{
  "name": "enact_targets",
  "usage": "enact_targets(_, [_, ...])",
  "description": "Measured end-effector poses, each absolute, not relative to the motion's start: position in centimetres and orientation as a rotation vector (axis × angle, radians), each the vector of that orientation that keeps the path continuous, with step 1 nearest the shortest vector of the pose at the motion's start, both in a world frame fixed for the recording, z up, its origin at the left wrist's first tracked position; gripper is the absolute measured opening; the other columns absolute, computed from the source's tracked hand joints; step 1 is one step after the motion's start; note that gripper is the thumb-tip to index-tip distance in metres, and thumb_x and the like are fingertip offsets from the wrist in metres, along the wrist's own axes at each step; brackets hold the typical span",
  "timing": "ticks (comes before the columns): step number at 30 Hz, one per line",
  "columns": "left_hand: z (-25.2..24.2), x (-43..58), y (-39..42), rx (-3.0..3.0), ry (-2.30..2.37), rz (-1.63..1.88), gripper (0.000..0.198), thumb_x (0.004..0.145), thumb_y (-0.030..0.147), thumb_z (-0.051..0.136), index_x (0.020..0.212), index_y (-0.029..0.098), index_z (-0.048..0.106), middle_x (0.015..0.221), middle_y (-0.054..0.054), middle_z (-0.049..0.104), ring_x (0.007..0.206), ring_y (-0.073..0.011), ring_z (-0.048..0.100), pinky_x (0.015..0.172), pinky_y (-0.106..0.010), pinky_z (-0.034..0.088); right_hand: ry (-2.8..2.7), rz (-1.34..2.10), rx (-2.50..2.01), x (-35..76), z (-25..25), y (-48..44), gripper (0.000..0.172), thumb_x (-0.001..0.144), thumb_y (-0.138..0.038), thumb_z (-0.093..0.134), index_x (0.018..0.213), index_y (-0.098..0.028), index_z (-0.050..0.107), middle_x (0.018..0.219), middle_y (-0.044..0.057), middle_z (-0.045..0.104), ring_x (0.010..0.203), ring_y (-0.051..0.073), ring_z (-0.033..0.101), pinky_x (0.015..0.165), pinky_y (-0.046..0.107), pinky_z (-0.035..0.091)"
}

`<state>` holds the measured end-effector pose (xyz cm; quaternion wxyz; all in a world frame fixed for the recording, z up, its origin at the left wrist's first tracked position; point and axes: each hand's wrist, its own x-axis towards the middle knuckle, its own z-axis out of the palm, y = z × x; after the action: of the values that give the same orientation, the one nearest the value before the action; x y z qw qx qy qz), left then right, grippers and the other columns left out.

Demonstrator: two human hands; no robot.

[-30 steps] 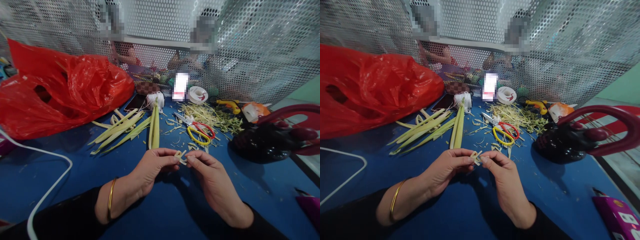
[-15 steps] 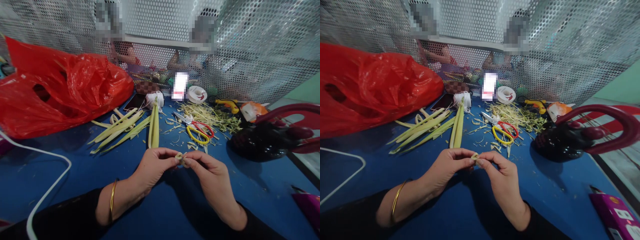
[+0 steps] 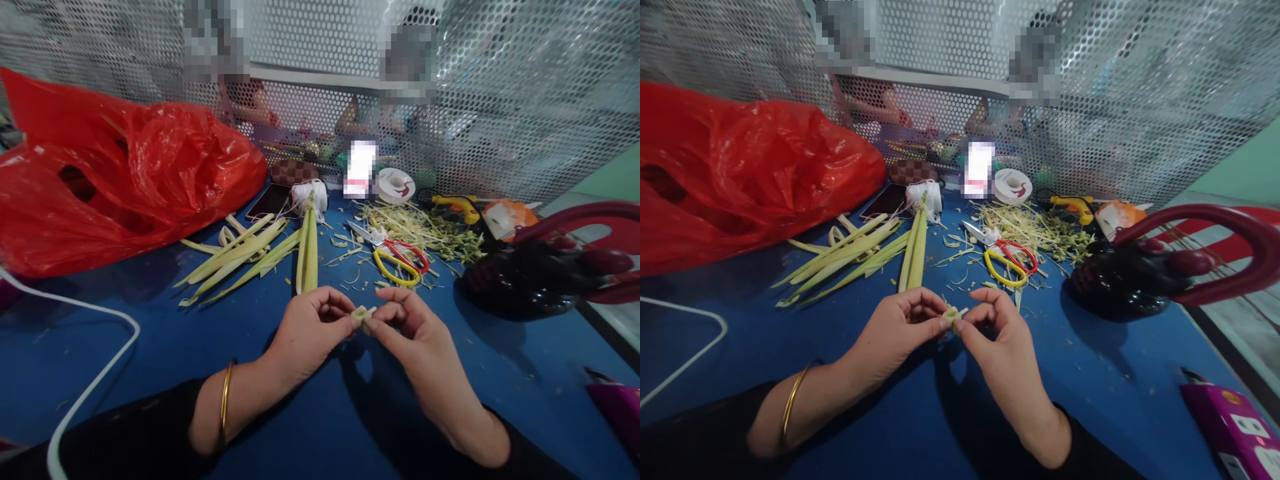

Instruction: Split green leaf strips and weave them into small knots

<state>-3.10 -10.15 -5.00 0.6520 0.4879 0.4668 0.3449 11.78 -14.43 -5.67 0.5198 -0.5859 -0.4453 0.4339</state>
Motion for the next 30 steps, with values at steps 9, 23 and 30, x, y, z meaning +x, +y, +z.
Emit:
enact_targets(9, [-4.87, -3.31, -10.5, 1.364, 1.125, 0.746, 0.007, 0.069, 0.022, 0.069, 0.073, 0.017, 0.064, 0.071, -0.002, 0.067, 0.067, -0.0144, 0.061, 0.063, -0.024, 0.047, -1.105, 1.123, -1.483, 11.63, -5.04, -14.22, 0.042, 0.067, -0.03, 0.07, 0.104, -0.021, 0.051, 0.058, -0.008, 0.056, 0.055, 0.014, 0.054, 0.059, 0.028, 0.045])
enact_targets(23, [-4.7, -3.25, -10.68, 1.521, 1.107, 0.683, 0.002, 0.073, 0.018, 0.065, 0.072, 0.019, 0.067, 0.072, -0.001, 0.069, 0.067, -0.0132, 0.062, 0.062, -0.022, 0.046, -0.998, 1.393, -1.424, 12.5, -5.29, -13.89, 0.049, 0.064, -0.024, 0.072, 0.109, -0.018, 0.055, 0.059, -0.009, 0.054, 0.055, 0.011, 0.052, 0.058, 0.026, 0.044])
enact_targets(30, [-4.64, -3.37, -10.81, 1.561, 1.12, 0.687, 0.003, 0.073, 0.017, 0.064, 0.072, 0.019, 0.066, 0.072, 0.0, 0.069, 0.066, -0.0125, 0.061, 0.061, -0.021, 0.045, -1.005, 1.412, -1.437, 12.37, -5.0, -13.81, 0.046, 0.063, -0.026, 0.071, 0.106, -0.018, 0.055, 0.057, -0.01, 0.049, 0.053, 0.011, 0.047, 0.052, 0.025, 0.038])
